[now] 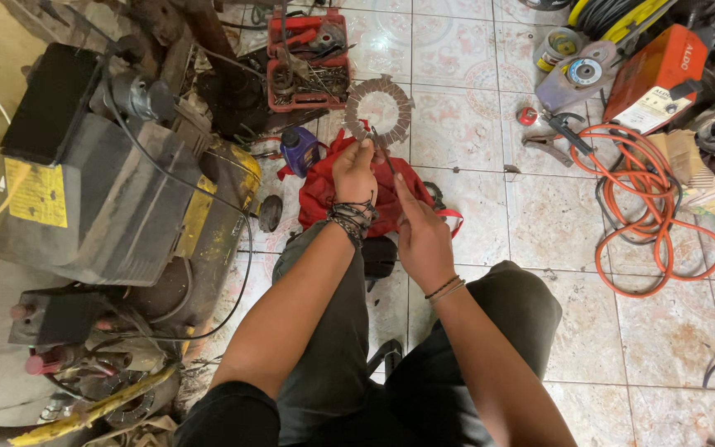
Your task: The person holds a circular metal component with segmented teeth and uses a metal rod to tap and adjust the segments. The person rotates the component and continues tapping different sections with the rod throughout the clip.
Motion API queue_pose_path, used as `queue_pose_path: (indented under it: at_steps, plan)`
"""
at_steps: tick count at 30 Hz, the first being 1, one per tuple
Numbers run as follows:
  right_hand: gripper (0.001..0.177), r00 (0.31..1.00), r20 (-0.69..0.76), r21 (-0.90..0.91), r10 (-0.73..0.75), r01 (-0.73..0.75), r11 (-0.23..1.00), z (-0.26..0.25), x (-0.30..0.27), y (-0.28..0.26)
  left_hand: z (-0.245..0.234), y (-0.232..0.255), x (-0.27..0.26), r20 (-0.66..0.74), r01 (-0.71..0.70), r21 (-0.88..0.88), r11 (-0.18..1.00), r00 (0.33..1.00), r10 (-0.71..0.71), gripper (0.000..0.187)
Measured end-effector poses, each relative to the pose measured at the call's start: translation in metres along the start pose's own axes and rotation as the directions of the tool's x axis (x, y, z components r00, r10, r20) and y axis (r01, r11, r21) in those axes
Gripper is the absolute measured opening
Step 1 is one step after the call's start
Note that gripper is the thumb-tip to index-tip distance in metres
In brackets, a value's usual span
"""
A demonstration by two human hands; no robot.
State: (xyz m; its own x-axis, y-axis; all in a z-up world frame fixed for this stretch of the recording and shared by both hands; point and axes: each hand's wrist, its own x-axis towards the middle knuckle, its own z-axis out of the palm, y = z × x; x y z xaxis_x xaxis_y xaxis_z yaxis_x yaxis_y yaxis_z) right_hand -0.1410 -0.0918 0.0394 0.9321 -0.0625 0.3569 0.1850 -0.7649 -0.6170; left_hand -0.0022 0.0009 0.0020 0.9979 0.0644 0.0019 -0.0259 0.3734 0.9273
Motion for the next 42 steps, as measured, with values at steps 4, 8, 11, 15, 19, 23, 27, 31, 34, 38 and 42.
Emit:
queue_pose_path:
  at_steps: [4, 8, 11, 15, 19, 23, 27, 31, 34, 38, 42]
  plan:
    - [0.071, 1.000, 0.005, 0.007, 0.000, 0.000, 1.000, -0.002, -0.002, -0.004, -0.005, -0.020, 0.010, -0.005, 0.001, -0.012, 1.000, 1.000, -0.001, 0.031]
    - [0.071, 1.000, 0.026, -0.057, -0.002, 0.004, 0.998, -0.005, -0.003, -0.008, -0.008, -0.029, 0.018, 0.001, 0.029, -0.067, 0.997, 1.000, -0.029, 0.031]
    - [0.071, 1.000, 0.023, -0.082, 0.004, -0.002, 0.997, -0.004, -0.005, -0.006, -0.006, -0.030, 0.017, -0.008, 0.019, -0.070, 0.997, 1.000, -0.020, 0.032]
    - [0.071, 1.000, -0.003, -0.134, -0.002, 0.002, 0.991, 0.004, -0.005, 0.000, -0.006, -0.038, 0.016, 0.001, -0.014, -0.069, 0.998, 1.000, 0.014, 0.034]
    - [0.073, 0.999, -0.028, -0.173, -0.026, 0.021, 0.985, 0.006, -0.001, -0.007, -0.001, -0.035, 0.009, 0.007, -0.029, -0.021, 0.999, 1.000, 0.029, 0.032]
    - [0.072, 1.000, -0.014, -0.195, -0.002, 0.000, 0.981, 0.008, -0.003, -0.003, 0.000, -0.023, 0.010, -0.010, -0.024, -0.139, 0.990, 1.000, 0.022, 0.032]
    - [0.071, 0.999, -0.043, -0.147, -0.014, 0.007, 0.989, 0.006, 0.007, -0.012, -0.001, -0.019, 0.002, 0.022, -0.024, -0.019, 1.000, 0.999, 0.024, 0.035]
    - [0.072, 1.000, -0.025, -0.163, -0.001, -0.003, 0.987, 0.008, -0.001, -0.005, 0.000, -0.012, 0.002, -0.008, -0.016, -0.026, 1.000, 1.000, 0.016, 0.034]
    - [0.074, 1.000, 0.015, -0.186, 0.012, -0.009, 0.983, 0.005, -0.006, -0.002, 0.002, -0.007, -0.002, -0.005, -0.008, 0.010, 1.000, 1.000, 0.008, 0.036]
    - [0.073, 0.999, -0.035, -0.159, 0.009, -0.014, 0.987, 0.009, 0.002, 0.001, 0.004, -0.029, -0.002, 0.005, -0.005, 0.140, 0.990, 1.000, 0.004, 0.036]
    - [0.074, 1.000, -0.018, -0.219, -0.004, 0.000, 0.976, 0.009, -0.004, -0.002, 0.010, -0.008, -0.005, -0.053, 0.001, 0.122, 0.993, 0.999, 0.005, 0.035]
